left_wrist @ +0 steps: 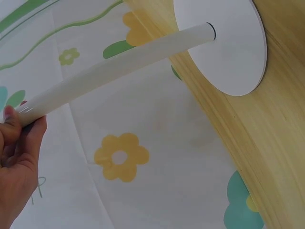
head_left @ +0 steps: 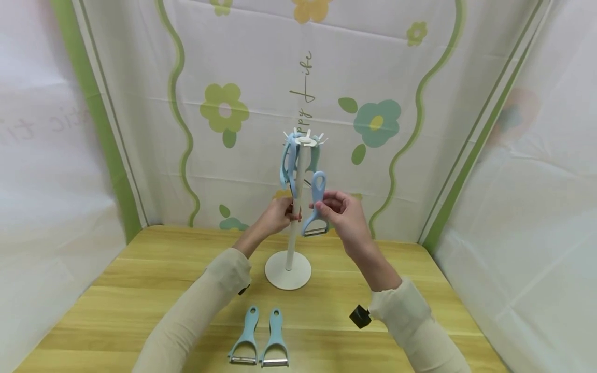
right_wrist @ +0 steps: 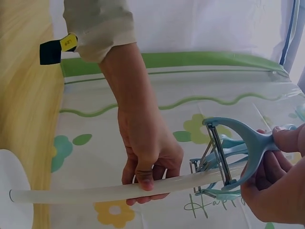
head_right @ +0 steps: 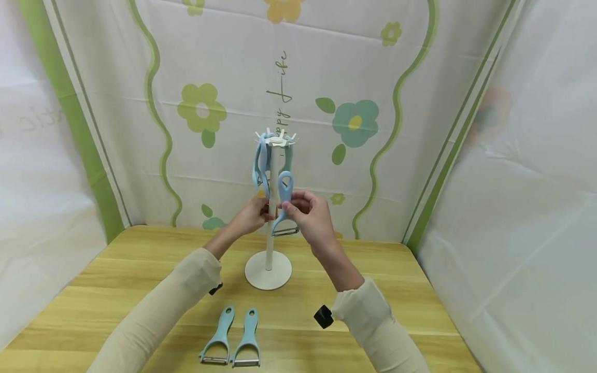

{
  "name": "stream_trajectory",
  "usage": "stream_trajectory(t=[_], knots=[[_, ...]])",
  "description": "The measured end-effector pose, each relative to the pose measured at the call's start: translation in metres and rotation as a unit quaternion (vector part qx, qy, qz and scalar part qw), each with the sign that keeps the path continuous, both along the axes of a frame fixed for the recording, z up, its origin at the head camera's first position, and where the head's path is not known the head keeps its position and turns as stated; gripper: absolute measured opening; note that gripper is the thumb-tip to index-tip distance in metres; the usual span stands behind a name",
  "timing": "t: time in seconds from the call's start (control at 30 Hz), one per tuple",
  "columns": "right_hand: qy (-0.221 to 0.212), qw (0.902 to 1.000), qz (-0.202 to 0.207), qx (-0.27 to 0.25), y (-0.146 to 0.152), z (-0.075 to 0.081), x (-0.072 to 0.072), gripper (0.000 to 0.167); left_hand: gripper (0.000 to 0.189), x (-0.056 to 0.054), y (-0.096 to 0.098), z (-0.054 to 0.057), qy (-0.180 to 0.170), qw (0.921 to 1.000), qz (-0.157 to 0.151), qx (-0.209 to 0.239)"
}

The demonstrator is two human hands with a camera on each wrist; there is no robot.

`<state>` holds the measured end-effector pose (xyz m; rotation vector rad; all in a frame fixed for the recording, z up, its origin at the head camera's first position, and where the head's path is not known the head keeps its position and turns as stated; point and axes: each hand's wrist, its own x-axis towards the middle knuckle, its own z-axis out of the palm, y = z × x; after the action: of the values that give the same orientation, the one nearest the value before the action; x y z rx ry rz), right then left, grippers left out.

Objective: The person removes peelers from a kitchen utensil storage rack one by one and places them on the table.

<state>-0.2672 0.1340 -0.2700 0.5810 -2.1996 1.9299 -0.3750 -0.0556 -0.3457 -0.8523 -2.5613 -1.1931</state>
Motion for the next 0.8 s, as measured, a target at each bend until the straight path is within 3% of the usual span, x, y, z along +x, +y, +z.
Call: stream_trajectory(t=[0.8], knots=[[-0.072,0.9971,0.024,0.009,0.011,-0.048,0.014,0.024,0.014,0.0,-0.001,0.0,0.002,1.0,0.003,0.001]])
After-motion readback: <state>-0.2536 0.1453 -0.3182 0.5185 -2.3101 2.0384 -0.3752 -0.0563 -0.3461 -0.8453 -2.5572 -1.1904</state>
